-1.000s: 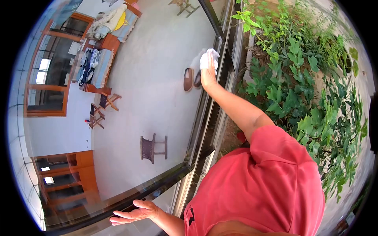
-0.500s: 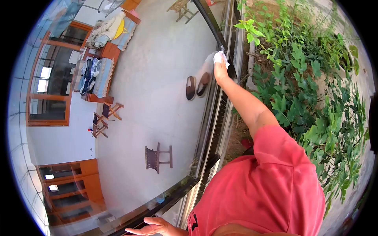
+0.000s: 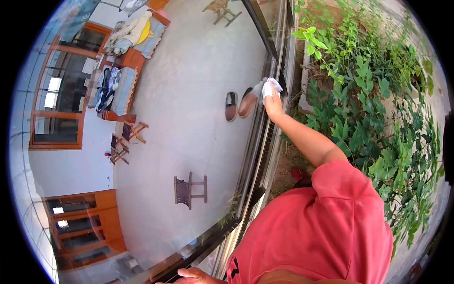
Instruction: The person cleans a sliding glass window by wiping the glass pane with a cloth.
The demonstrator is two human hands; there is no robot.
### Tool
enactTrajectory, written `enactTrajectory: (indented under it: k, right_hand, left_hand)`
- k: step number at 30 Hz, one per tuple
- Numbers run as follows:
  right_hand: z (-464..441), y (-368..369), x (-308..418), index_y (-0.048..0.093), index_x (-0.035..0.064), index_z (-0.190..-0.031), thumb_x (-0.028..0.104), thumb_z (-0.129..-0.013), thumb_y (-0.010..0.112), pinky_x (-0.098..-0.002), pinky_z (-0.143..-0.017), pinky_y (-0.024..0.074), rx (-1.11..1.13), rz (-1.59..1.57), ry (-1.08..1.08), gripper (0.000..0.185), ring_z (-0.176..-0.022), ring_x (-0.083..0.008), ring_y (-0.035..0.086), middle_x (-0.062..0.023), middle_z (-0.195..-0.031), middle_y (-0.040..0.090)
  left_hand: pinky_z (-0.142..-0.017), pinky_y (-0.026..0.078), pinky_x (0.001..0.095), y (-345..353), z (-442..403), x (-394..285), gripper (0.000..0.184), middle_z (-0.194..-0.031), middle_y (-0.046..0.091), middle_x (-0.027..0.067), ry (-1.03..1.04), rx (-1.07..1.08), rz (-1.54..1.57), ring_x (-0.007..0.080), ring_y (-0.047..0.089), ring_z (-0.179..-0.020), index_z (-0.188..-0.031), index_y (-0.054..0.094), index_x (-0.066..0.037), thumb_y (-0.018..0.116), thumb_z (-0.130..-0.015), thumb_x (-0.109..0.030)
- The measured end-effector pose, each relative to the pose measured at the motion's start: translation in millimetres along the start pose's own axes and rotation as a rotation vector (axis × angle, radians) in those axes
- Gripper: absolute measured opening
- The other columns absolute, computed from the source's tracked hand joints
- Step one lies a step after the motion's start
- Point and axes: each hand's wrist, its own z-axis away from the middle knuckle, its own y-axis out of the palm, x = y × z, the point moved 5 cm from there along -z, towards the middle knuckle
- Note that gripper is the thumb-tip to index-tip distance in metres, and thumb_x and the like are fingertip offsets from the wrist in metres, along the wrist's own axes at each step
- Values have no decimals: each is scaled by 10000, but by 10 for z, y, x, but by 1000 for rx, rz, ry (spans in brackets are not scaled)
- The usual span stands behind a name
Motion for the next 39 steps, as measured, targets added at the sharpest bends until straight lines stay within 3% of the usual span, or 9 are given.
enactTrajectory:
  k: [4, 6, 8, 13, 17, 20, 26, 32, 39]
  right_hand:
    - [-785, -11, -194, 415, 42, -1440, 300, -941, 411, -329, -1140, 275, -8, -208, 305, 562, -1374, -299, 393, -182, -1439, 470]
    - [-1193, -149, -16, 484, 29, -1387, 389, -961, 408, -336, -1130, 298, -84, -129, 150, 563, -1356, -289, 426, -184, -1417, 501]
    - [-1210, -215, 118, 482, 29, -1388, 407, -958, 405, -340, -1128, 302, 2, -72, 165, 577, -1356, -303, 425, -185, -1428, 491]
    - [-437, -173, 108, 412, 36, -1441, 289, -928, 439, -336, -1145, 277, 32, -29, 236, 573, -1373, -316, 398, -200, -1452, 455]
    - [433, -25, -166, 398, 59, -1444, 85, -856, 494, -382, -1146, 276, 41, 160, -312, 596, -1352, -376, 376, -228, -1425, 423]
    - [1113, -18, -186, 474, 90, -1367, 13, -824, 547, -380, -1100, 316, 66, 234, -162, 554, -1228, -379, 452, -218, -1249, 497]
    - [1901, 99, -167, 513, 96, -994, 48, -847, 689, -297, -687, 517, 355, -280, 298, 234, -762, -133, 571, -7, -868, 569]
    - [2813, 229, -45, 500, 94, -955, 102, -791, 759, -324, -744, 514, 583, 93, 170, 307, -801, -177, 595, -103, -854, 617]
    - [1850, 75, 69, 371, 92, -1157, -30, -725, 772, -308, -708, 512, 525, 74, 31, 602, -774, -145, 556, -38, -862, 556]
  left_hand:
    - [-1089, 76, 722, 15, 42, 45, 767, -1579, -40, 296, -18, 28, 0, 503, -41, -1445, -1502, 203, 40, 418, -990, -489]
    - [-1085, 75, 728, 70, 37, 83, 781, -1579, -61, 295, -28, 54, -10, 502, -47, -1445, -1508, 190, 33, 420, -986, -501]
    - [-1152, 125, 594, 55, -32, 20, 697, -1578, 163, 222, 89, -180, 18, 372, 122, -1474, -1454, 364, 27, 415, -998, -497]
    - [-1149, 130, 585, 87, 7, 106, 760, -1581, 164, 209, 47, -175, 38, 384, 126, -1466, -1456, 355, 29, 403, -983, -564]
    - [-1153, 103, 585, 152, 68, 214, 788, -1583, 164, 198, 28, -186, 170, 381, 98, -1470, -1455, 350, 34, 401, -974, -588]
    - [-1157, 75, 581, 146, 49, 188, 798, -1586, 149, 197, 33, -170, 196, 365, 89, -1474, -1457, 332, 40, 398, -972, -590]
    - [-1168, 46, 560, 186, 62, 179, 764, -1584, 153, 201, 58, -212, 264, 320, 81, -1486, -1447, 341, 49, 421, -973, -545]
    - [-1170, 28, 551, 159, 44, 154, 755, -1587, 146, 198, 91, -207, 267, 321, 47, -1491, -1446, 341, 53, 456, -967, -519]
    - [-1170, 51, 557, 166, 51, 133, 757, -1578, 172, 216, 90, -208, 254, 346, 55, -1486, -1435, 360, 59, 453, -963, -526]
